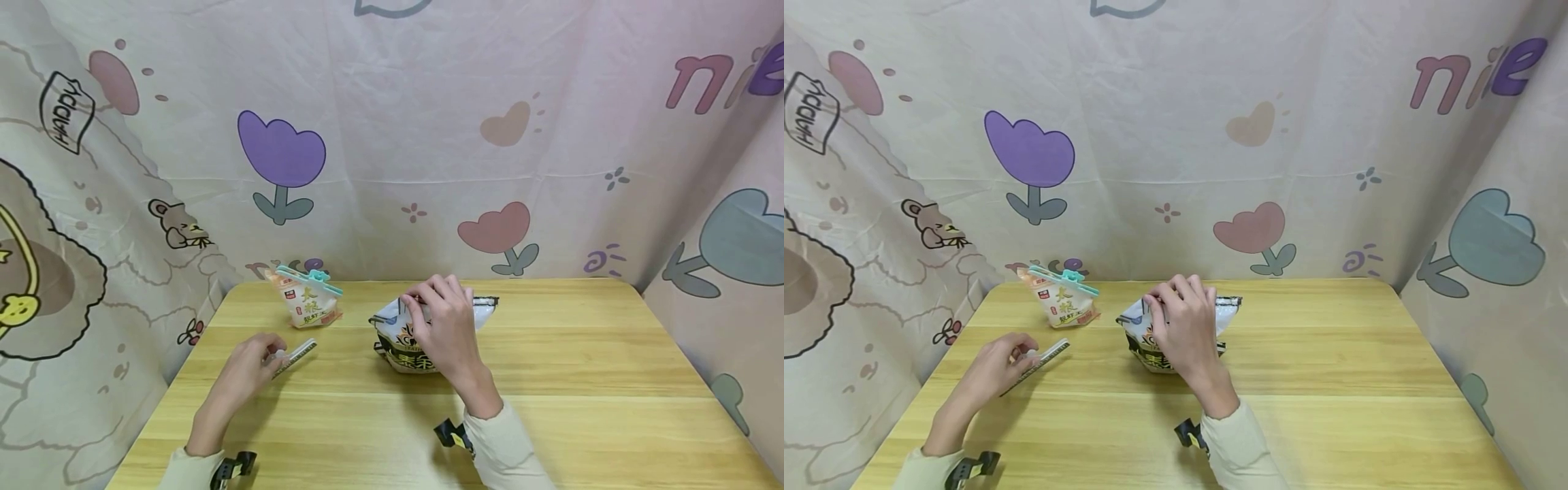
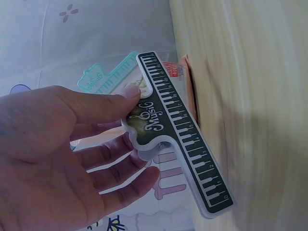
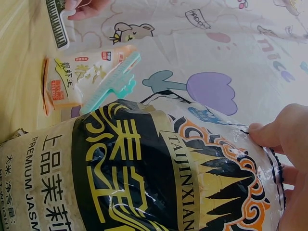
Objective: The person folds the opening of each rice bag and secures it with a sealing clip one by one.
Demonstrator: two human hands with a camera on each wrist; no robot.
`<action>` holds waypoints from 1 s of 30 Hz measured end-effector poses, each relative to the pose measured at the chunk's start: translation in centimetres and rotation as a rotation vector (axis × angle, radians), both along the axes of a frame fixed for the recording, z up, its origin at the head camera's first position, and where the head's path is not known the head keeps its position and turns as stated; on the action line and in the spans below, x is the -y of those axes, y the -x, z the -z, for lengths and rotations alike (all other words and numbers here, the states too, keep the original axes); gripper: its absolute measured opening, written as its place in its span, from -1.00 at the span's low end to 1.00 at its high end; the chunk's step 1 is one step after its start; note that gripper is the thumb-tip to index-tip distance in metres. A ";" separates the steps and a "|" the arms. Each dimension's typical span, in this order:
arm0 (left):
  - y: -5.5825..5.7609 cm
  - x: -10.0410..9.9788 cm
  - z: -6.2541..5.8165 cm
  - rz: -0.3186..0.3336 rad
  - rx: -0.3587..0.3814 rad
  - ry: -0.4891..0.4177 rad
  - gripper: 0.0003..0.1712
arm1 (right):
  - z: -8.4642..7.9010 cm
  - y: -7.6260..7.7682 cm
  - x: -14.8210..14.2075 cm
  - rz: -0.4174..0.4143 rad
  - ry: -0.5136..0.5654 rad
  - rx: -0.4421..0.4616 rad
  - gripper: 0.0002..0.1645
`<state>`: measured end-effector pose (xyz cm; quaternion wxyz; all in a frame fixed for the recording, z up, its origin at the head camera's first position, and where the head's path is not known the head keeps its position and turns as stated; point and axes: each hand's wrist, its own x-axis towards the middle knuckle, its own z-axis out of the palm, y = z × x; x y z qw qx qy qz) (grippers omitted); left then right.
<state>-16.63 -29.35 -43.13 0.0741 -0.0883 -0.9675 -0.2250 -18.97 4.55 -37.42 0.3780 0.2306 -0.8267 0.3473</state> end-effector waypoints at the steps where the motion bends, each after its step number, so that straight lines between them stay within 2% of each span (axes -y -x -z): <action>1: 0.0 0.0 -0.1 0.002 -0.005 -0.004 -0.83 | 0.0 0.0 0.0 0.000 0.000 -0.001 -0.89; 9: 0.0 -0.3 -0.5 0.029 -0.059 -0.022 -0.83 | 0.1 0.0 0.0 0.002 0.000 -0.006 -0.89; 30: 0.7 -1.2 -1.8 0.055 -0.108 -0.095 -0.83 | 0.1 0.0 0.1 0.006 -0.002 -0.003 -0.88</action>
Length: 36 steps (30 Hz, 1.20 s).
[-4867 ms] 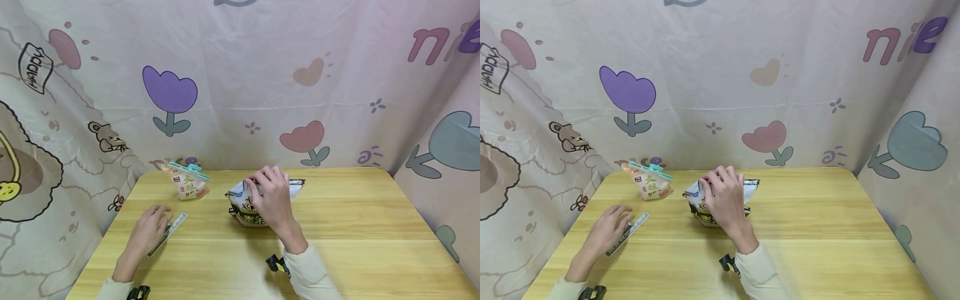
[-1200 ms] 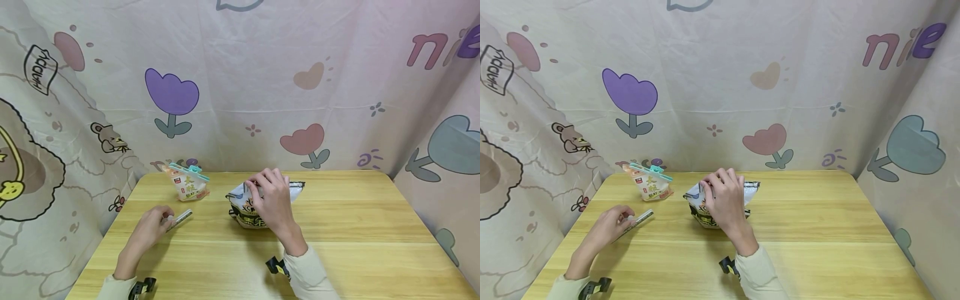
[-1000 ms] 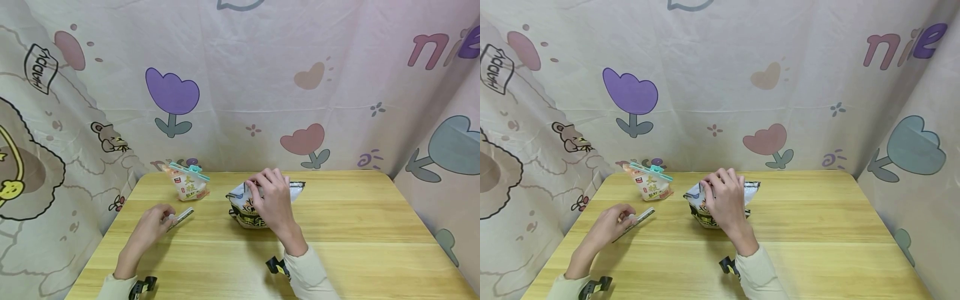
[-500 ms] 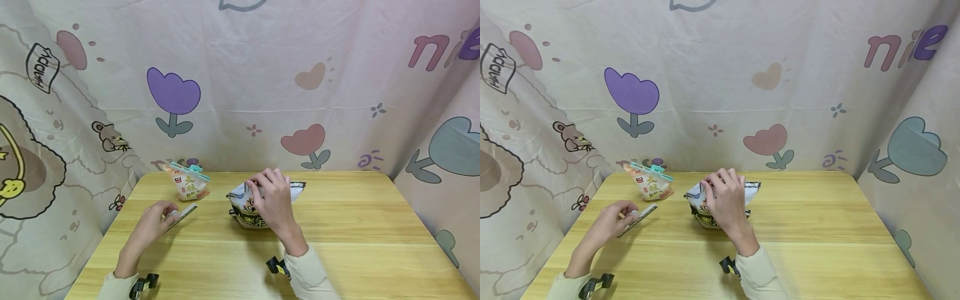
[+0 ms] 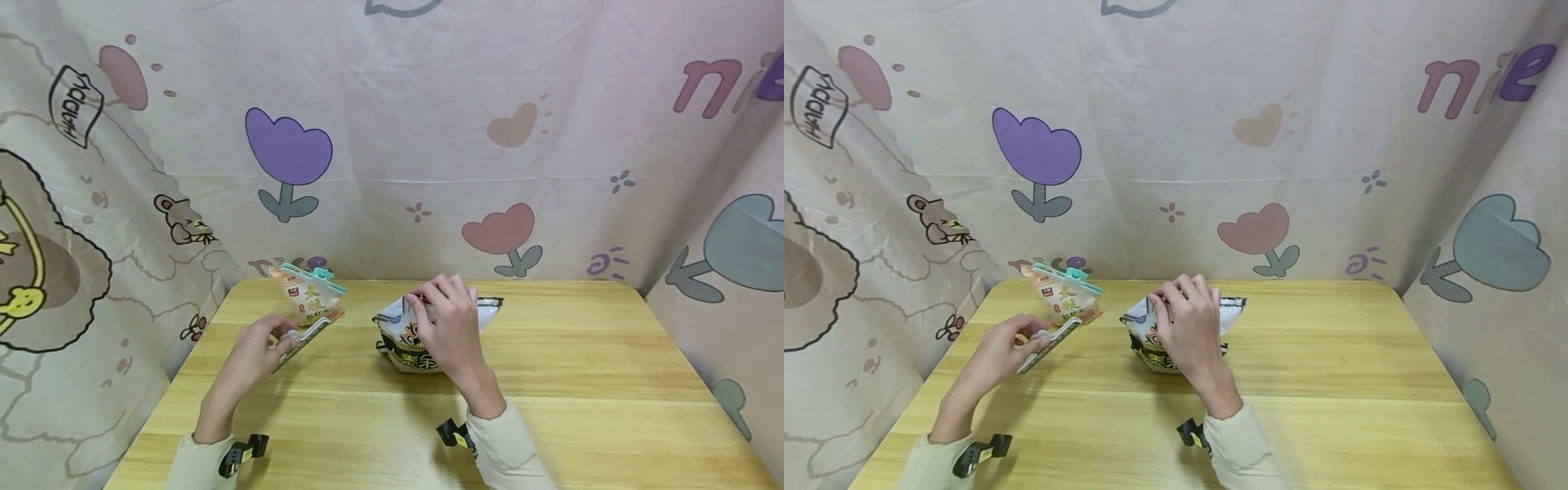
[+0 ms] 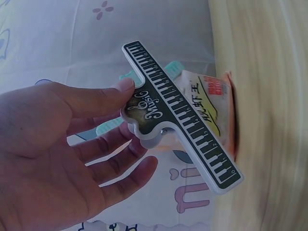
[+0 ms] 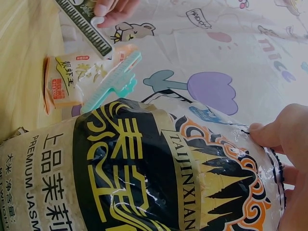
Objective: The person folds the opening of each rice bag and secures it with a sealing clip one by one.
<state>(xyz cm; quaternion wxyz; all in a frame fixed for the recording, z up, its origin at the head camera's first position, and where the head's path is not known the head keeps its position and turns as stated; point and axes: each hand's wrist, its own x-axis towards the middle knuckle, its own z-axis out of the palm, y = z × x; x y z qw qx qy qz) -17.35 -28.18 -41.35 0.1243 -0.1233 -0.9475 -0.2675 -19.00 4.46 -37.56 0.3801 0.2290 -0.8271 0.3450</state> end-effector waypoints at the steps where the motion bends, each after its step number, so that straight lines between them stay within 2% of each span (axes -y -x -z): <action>1: 0.1 -0.1 -0.1 0.004 -0.001 -0.013 -0.83 | 0.0 0.0 0.0 0.001 0.001 -0.002 -0.89; 12: 0.0 -0.5 -1.1 0.027 -0.015 -0.099 -0.84 | 0.1 0.0 0.0 0.000 0.001 -0.007 -0.89; 23: 0.6 -1.6 -2.0 0.040 -0.078 -0.190 -0.77 | 0.2 0.1 0.0 -0.002 0.005 -0.009 -0.88; 36: 0.9 -2.7 -2.7 0.061 -0.102 -0.250 -0.78 | 0.2 0.2 -0.1 -0.006 0.011 -0.010 -0.89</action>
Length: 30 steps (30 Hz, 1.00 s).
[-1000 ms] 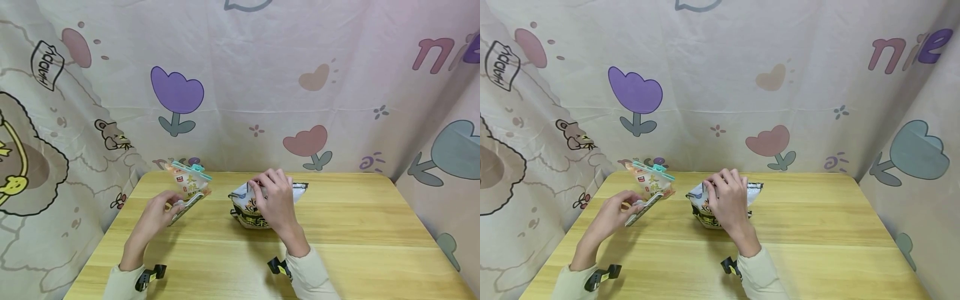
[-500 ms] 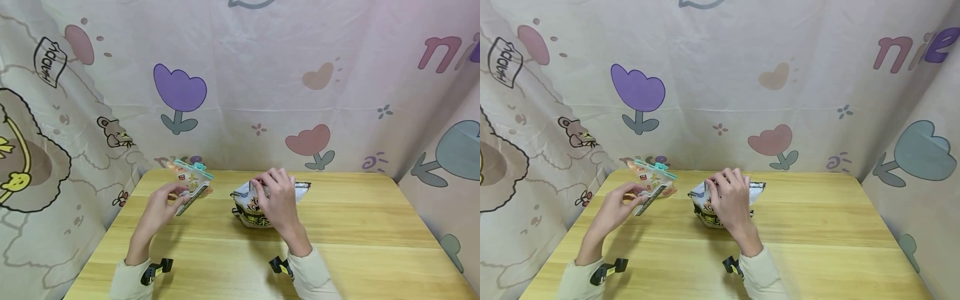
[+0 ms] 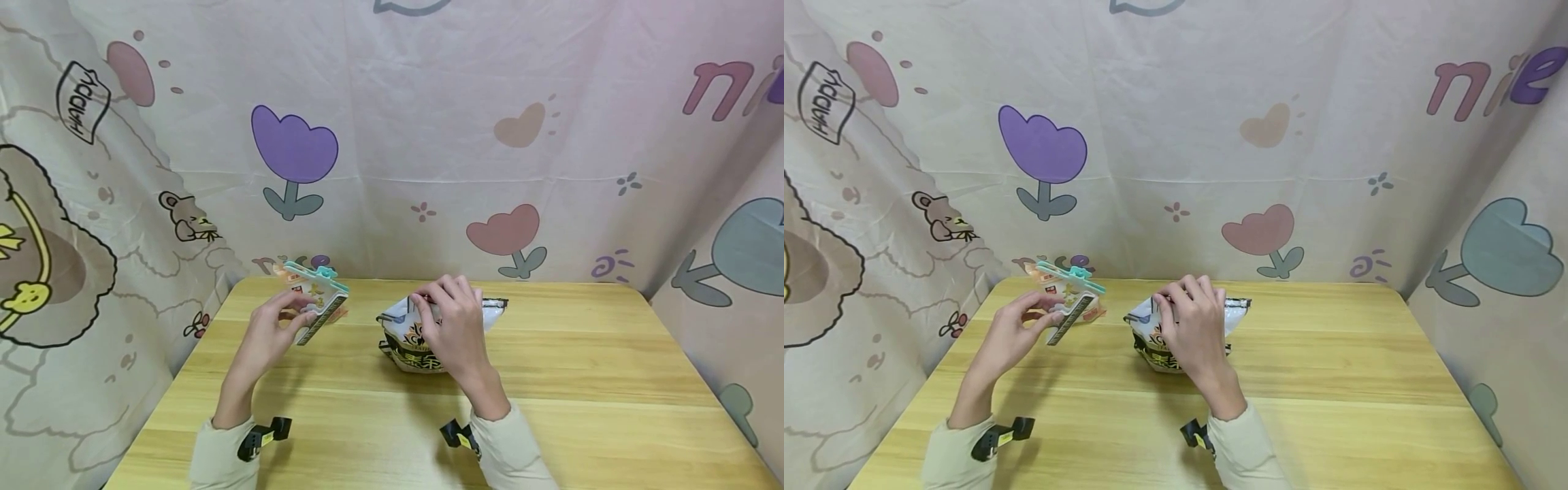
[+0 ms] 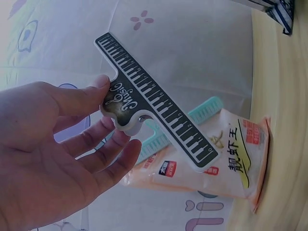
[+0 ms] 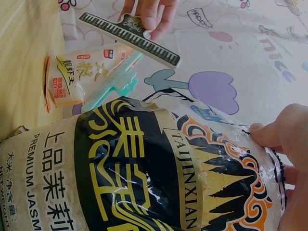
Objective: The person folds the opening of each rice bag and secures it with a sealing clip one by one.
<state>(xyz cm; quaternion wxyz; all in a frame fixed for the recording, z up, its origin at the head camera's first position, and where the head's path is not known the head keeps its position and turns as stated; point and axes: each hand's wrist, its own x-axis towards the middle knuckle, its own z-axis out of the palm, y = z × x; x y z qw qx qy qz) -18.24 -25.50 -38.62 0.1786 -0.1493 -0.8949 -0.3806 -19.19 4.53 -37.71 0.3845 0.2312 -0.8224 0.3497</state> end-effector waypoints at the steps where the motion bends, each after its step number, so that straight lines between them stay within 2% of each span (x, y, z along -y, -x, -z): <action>1: 0.1 -0.1 0.0 0.003 0.002 -0.002 -0.78 | 0.0 0.0 0.0 0.000 0.000 -0.001 -0.89; 10: 0.7 -1.0 -0.7 0.042 -0.018 -0.024 -0.78 | 0.0 0.0 0.0 0.002 -0.008 0.001 -0.89; 17: 1.0 -1.7 -0.9 0.104 0.008 -0.049 -0.80 | 0.1 0.0 0.0 0.005 -0.010 0.001 -0.88; 30: 1.5 -3.1 -1.5 0.154 0.042 -0.113 -0.80 | 0.0 0.0 0.0 0.007 -0.013 0.008 -0.89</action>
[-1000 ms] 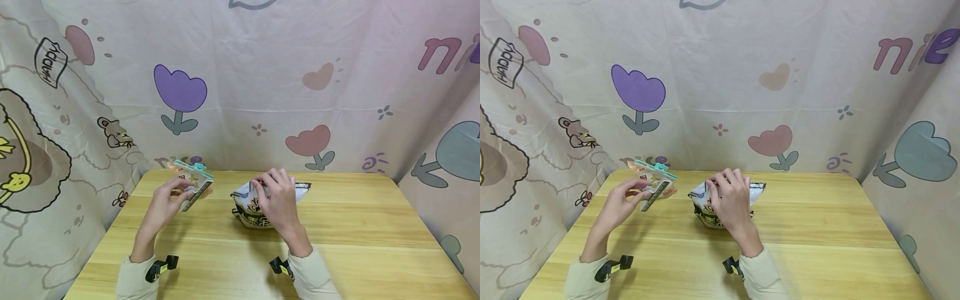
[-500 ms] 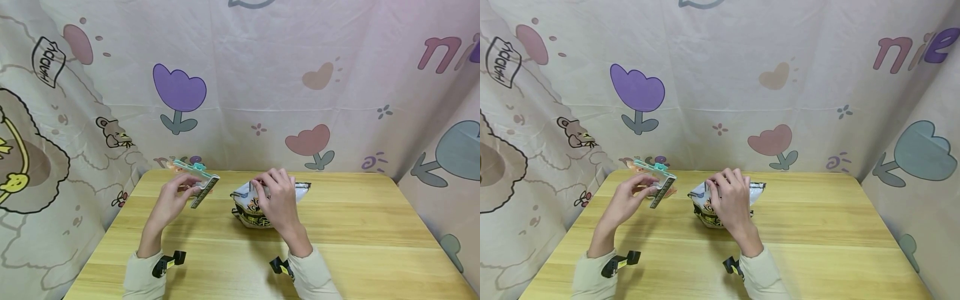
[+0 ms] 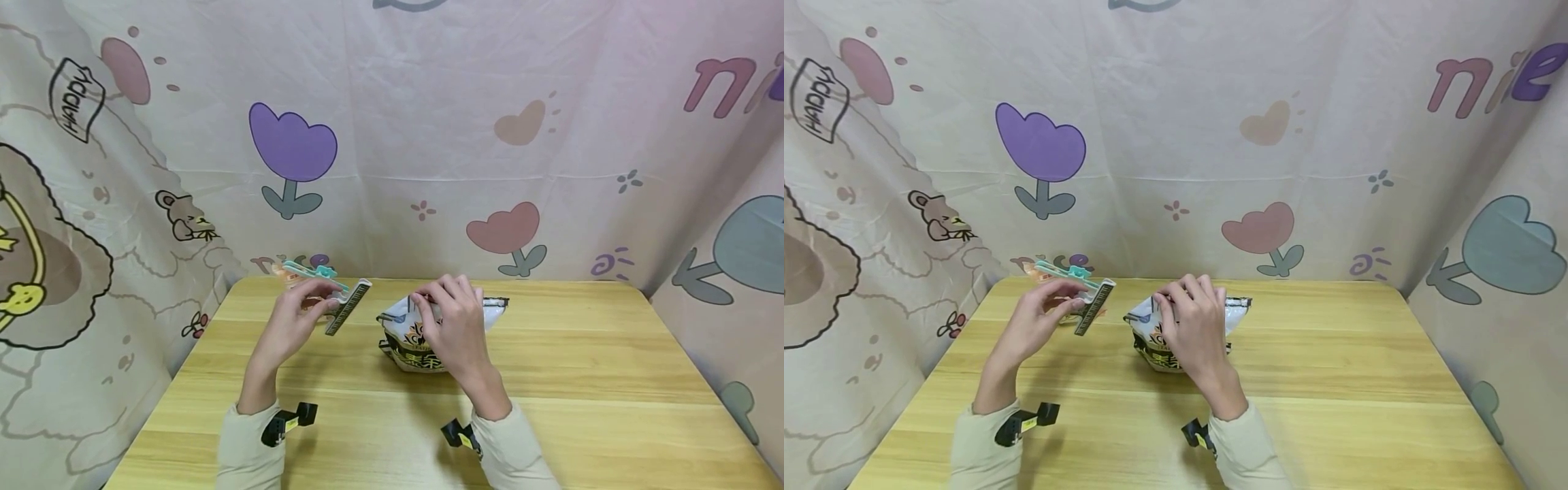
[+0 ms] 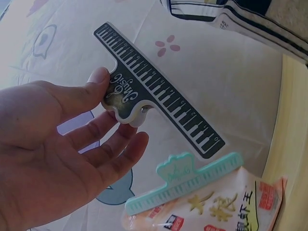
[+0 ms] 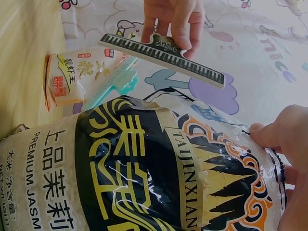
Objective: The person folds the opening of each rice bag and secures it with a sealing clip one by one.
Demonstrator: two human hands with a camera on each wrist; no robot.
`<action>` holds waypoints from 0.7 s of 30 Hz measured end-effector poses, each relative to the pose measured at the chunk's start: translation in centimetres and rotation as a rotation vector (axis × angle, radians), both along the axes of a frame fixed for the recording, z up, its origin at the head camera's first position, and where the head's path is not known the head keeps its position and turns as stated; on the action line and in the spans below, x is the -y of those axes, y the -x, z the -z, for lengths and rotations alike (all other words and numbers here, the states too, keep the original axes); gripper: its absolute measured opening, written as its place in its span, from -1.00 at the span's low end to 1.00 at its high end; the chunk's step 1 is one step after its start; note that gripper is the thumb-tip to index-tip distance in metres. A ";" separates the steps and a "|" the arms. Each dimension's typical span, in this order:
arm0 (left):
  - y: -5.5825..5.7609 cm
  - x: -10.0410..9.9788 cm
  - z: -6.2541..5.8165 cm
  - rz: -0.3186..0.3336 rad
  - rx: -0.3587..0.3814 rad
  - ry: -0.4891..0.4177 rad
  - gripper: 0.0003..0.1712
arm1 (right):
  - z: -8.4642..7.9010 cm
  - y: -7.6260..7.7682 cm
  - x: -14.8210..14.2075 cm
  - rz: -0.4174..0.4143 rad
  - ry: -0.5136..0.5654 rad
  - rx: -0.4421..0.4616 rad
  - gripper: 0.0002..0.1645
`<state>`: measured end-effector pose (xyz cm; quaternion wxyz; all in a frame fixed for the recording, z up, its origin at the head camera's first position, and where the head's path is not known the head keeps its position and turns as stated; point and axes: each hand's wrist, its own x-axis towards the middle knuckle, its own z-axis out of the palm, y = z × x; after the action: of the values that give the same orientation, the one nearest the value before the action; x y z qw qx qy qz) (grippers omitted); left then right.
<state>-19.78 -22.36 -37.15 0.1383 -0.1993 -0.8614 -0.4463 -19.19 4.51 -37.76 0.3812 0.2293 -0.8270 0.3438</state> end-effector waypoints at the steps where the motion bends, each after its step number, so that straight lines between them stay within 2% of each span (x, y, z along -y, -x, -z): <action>1: 0.1 -0.1 0.0 0.004 0.003 -0.003 -0.80 | 0.0 0.0 0.0 0.000 0.000 0.001 -0.89; 6: 0.2 -0.8 0.0 0.015 0.030 -0.038 -0.80 | 0.0 0.1 0.0 -0.001 0.001 -0.003 -0.89; 11: -0.8 -1.9 -1.7 0.032 0.051 -0.095 -0.79 | -0.2 0.1 0.1 0.000 0.001 -0.016 -0.89; 14: -1.4 -2.4 -2.6 0.038 0.051 -0.091 -0.78 | -0.2 0.1 0.0 0.003 0.002 -0.020 -0.89; 18: -1.6 -2.4 -2.8 0.035 0.055 -0.093 -0.79 | -0.1 0.0 -0.1 0.001 0.004 -0.011 -0.89; 21: -1.6 -2.4 -2.8 0.029 0.068 -0.129 -0.79 | 0.0 0.0 0.0 -0.004 0.003 -0.007 -0.89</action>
<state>-18.16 -20.00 -34.39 0.1150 -0.1868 -0.8322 -0.5093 -19.19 4.54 -37.73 0.3839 0.2316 -0.8247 0.3448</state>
